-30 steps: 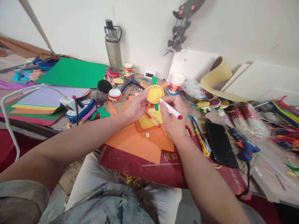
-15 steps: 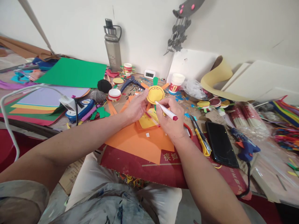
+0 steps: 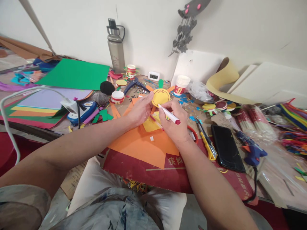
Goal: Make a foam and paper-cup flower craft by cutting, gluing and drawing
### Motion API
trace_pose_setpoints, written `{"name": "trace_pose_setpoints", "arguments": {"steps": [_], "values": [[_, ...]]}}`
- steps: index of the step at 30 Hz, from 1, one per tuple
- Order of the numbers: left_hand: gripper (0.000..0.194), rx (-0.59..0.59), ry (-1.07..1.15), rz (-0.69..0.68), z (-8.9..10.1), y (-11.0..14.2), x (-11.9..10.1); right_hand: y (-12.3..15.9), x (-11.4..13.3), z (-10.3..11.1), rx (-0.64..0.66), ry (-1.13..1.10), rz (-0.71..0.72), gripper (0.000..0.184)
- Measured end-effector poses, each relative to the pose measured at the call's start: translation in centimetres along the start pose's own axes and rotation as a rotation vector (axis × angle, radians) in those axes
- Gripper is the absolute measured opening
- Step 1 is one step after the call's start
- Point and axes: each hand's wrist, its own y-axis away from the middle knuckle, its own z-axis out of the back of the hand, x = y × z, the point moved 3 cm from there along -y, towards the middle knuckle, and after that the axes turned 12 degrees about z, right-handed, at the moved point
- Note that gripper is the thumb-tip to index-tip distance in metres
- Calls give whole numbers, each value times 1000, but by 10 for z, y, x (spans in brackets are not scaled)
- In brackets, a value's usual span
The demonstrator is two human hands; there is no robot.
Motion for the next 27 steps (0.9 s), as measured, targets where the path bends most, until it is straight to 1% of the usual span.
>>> {"name": "trace_pose_setpoints", "arguments": {"steps": [3,11,18,22,27], "values": [[38,-9,-1,-6,-2,1,-1,0,0,0,9,9,-7,6],[29,7,-13,-13,2,-2,1,2,-2,-1,17,-3,-23,4],[36,29,-9,-25,5,-6,3,3,-3,-1,29,-17,-29,5],[40,16,9,-2,1,-4,2,2,-2,-1,17,-8,-18,5],[39,-5,47,13,0,-3,1,1,-1,0,19,13,-13,6]]}}
